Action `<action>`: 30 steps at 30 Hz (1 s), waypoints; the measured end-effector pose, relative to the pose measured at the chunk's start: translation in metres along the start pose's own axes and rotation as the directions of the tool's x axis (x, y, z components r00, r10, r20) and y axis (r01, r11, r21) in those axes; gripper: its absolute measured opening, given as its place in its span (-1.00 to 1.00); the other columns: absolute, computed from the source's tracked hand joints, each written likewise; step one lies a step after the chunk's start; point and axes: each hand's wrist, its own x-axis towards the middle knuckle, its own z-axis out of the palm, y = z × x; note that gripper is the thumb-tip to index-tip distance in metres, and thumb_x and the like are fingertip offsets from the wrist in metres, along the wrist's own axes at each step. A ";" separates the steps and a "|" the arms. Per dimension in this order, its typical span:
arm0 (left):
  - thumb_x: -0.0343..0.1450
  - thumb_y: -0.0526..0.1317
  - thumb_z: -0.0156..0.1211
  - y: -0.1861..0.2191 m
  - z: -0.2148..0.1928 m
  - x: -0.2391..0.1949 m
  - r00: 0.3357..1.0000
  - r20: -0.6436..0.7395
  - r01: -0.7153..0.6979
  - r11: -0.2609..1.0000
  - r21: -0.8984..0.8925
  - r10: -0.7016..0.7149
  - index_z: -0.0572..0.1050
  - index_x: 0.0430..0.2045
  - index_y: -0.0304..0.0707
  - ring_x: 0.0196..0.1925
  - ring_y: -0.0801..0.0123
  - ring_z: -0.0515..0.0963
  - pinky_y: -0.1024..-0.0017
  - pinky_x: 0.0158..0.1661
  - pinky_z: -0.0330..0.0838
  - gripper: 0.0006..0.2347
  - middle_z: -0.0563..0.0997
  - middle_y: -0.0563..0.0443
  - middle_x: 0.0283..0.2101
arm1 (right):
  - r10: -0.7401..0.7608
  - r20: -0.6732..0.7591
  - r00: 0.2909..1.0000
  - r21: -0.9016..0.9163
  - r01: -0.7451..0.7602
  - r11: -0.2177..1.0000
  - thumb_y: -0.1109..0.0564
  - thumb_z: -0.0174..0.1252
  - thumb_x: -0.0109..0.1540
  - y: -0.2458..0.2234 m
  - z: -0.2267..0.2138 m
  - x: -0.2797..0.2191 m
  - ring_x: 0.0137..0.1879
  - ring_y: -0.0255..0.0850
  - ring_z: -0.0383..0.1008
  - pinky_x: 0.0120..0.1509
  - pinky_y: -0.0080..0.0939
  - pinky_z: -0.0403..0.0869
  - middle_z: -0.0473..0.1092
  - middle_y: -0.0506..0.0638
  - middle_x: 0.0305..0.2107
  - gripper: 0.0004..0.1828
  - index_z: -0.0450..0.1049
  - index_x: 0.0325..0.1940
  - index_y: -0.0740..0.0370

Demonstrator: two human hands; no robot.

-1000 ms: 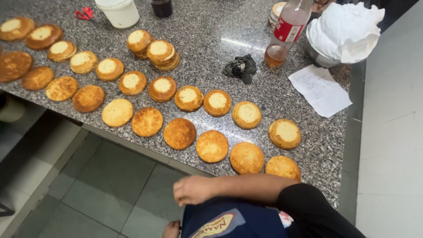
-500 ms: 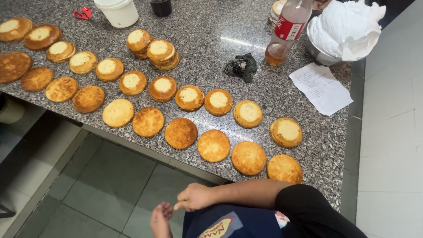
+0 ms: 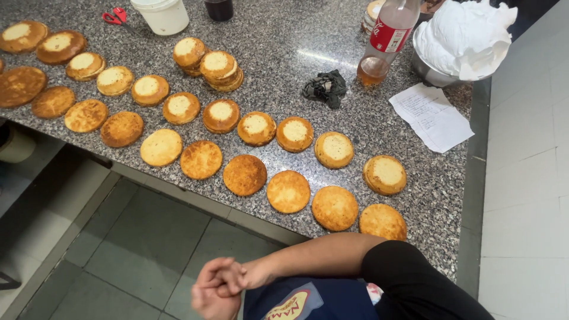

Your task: The person is organizing and slicing individual round cake layers on a counter.

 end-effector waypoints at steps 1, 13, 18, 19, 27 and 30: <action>0.57 0.23 -0.19 -0.005 -0.011 0.000 0.998 0.022 -0.058 0.989 -0.134 0.062 0.51 -0.08 -0.72 -0.45 0.06 0.54 0.06 -0.07 0.40 -0.31 0.50 -0.15 -0.61 | -0.075 0.080 0.994 0.076 0.069 0.995 -0.16 0.25 0.40 0.018 -0.007 0.006 0.46 -0.17 0.33 0.64 -0.17 0.23 0.44 0.05 0.05 -0.43 0.44 0.26 0.36; 0.43 0.51 -0.35 0.070 0.025 0.028 0.952 0.273 0.270 0.807 -0.525 -0.141 0.53 -0.09 -0.60 -0.56 0.20 0.36 0.26 -0.18 0.33 -0.09 0.39 -0.12 -0.67 | -0.090 0.338 0.937 -0.055 0.115 0.992 0.14 0.17 0.41 -0.054 -0.009 0.005 0.27 -0.22 0.48 0.49 -0.20 0.35 0.52 0.03 0.02 -0.75 0.51 0.09 0.36; 0.48 0.45 -0.31 0.076 0.049 0.021 0.996 0.065 -0.027 0.924 -0.382 0.056 0.50 -0.03 -0.61 -0.44 0.12 0.43 0.16 -0.04 0.36 -0.15 0.50 -0.27 -0.45 | -0.065 0.284 0.957 -0.099 0.097 0.990 0.12 0.29 0.39 -0.073 0.014 0.017 0.19 -0.24 0.44 0.41 -0.13 0.39 0.48 0.04 -0.07 -0.67 0.45 0.10 0.41; 0.45 0.42 -0.28 0.076 0.052 0.018 0.988 0.016 -0.148 0.970 -0.194 0.154 0.48 -0.01 -0.61 -0.37 0.05 0.48 0.09 0.00 0.37 -0.18 0.53 -0.36 -0.36 | -0.096 0.280 0.955 0.019 0.095 0.995 0.09 0.34 0.40 -0.063 0.014 0.023 0.17 -0.23 0.44 0.39 -0.09 0.41 0.46 0.06 -0.05 -0.62 0.40 0.10 0.44; 0.60 0.31 -0.31 0.029 0.037 0.021 0.749 -0.102 -0.404 0.574 0.712 0.654 0.36 0.19 -0.44 0.03 -0.11 0.60 0.04 0.15 0.35 -0.33 0.57 -0.43 0.02 | -0.204 0.175 0.963 0.354 0.132 0.926 -0.39 0.02 0.44 -0.130 0.076 0.035 0.36 -0.10 0.37 0.53 -0.06 0.31 0.33 0.17 0.25 -0.14 0.05 0.54 0.29; 0.61 0.29 -0.33 0.035 0.042 0.024 0.768 0.044 -0.422 0.453 0.785 0.639 0.30 0.25 -0.37 0.15 -0.13 0.46 0.00 0.23 0.22 -0.36 0.46 -0.41 0.13 | -0.167 0.094 0.982 0.328 0.127 0.936 -0.45 -0.09 0.46 -0.142 0.079 0.038 0.33 -0.02 0.38 0.44 -0.06 0.33 0.30 0.20 0.27 -0.11 0.04 0.58 0.28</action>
